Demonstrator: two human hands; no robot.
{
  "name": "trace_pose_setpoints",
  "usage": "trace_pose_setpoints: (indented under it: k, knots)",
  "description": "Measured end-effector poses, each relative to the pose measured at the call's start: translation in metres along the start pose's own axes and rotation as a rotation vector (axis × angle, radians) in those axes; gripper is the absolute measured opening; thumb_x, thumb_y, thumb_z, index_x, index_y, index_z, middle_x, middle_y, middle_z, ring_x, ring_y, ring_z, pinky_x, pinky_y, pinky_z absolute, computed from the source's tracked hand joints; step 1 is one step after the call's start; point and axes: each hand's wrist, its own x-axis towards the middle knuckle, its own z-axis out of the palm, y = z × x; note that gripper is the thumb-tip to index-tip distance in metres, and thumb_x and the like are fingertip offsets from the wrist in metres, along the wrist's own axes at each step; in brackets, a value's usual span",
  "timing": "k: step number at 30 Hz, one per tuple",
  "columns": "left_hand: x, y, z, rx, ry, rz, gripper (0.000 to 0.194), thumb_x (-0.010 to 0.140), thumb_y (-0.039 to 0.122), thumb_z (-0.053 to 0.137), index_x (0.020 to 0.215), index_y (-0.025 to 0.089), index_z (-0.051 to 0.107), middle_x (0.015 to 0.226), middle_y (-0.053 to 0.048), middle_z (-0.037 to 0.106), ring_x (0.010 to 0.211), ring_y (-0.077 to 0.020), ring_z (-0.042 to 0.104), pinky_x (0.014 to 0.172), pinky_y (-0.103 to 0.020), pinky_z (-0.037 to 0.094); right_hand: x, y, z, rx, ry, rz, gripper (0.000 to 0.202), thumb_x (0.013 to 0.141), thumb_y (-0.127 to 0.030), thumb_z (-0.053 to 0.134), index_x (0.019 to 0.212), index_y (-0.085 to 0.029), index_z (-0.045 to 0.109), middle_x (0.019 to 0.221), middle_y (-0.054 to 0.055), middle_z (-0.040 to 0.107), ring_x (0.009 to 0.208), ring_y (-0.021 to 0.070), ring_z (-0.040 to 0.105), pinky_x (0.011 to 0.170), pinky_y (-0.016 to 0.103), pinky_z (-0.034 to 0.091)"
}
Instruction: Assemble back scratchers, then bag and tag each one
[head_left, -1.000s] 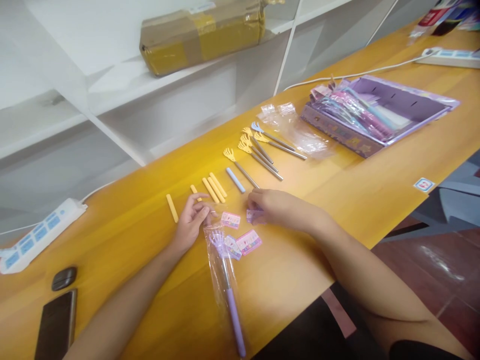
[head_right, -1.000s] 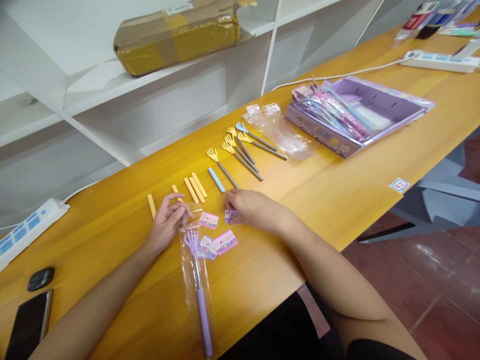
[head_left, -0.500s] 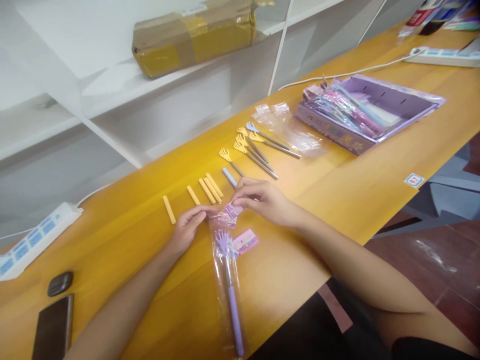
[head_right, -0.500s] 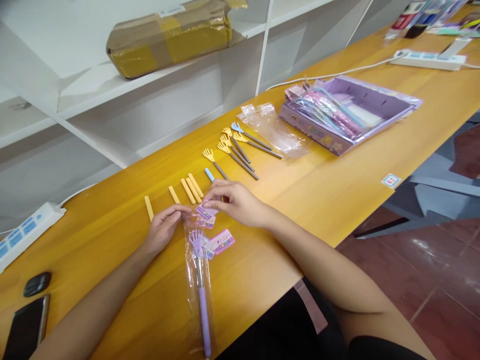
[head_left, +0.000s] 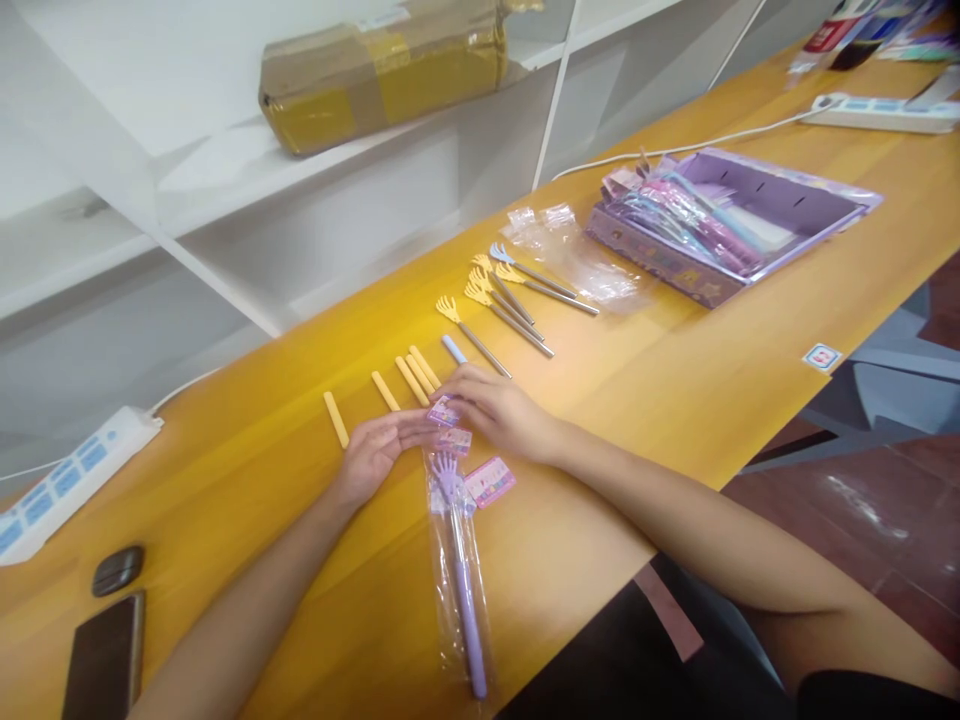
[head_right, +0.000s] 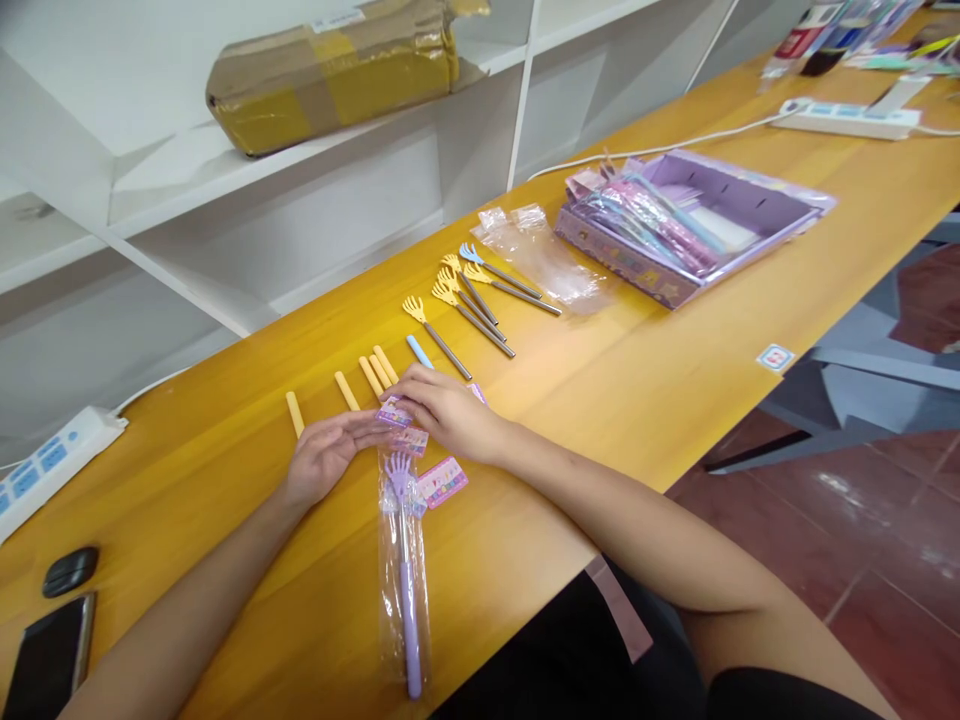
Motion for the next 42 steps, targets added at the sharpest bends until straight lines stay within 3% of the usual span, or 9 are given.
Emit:
trace_pose_setpoints:
  k: [8, 15, 26, 42]
  knots:
    - [0.001, -0.001, -0.003, -0.058, 0.006, -0.033, 0.043, 0.095, 0.038, 0.060, 0.124, 0.012, 0.077, 0.126, -0.021, 0.076, 0.120, -0.0390, 0.070, 0.108, -0.065, 0.049, -0.003, 0.001, -0.001, -0.059, -0.050, -0.017, 0.032, 0.106, -0.019, 0.049, 0.136, -0.024, 0.061, 0.110, 0.009, 0.060, 0.102, 0.0191, 0.060, 0.089, 0.036, 0.054]
    - [0.002, 0.005, 0.002, -0.059, -0.065, -0.080, 0.051, 0.095, 0.043, 0.057, 0.130, 0.010, 0.072, 0.132, -0.024, 0.071, 0.123, -0.0434, 0.067, 0.105, -0.071, 0.048, -0.005, 0.001, 0.001, -0.081, -0.065, -0.012, 0.012, 0.103, -0.022, 0.058, 0.113, -0.019, 0.063, 0.108, 0.009, 0.065, 0.099, 0.0192, 0.062, 0.086, 0.035, 0.054]
    - [0.003, 0.008, 0.005, -0.055, -0.062, -0.098, 0.052, 0.094, 0.043, 0.057, 0.132, 0.010, 0.071, 0.130, -0.024, 0.073, 0.121, -0.0424, 0.068, 0.106, -0.069, 0.048, -0.006, -0.002, 0.000, -0.162, -0.077, -0.058, 0.025, 0.103, -0.022, 0.054, 0.125, -0.021, 0.067, 0.109, 0.010, 0.062, 0.100, 0.0198, 0.062, 0.086, 0.035, 0.054]
    - [0.001, 0.003, -0.002, -0.043, -0.037, -0.071, 0.047, 0.096, 0.037, 0.056, 0.133, 0.012, 0.073, 0.140, -0.020, 0.069, 0.130, -0.0386, 0.064, 0.105, -0.057, 0.054, -0.007, -0.005, -0.001, -0.129, -0.158, -0.094, 0.021, 0.101, -0.019, 0.053, 0.112, -0.018, 0.071, 0.104, 0.009, 0.065, 0.094, 0.0178, 0.063, 0.084, 0.032, 0.054]
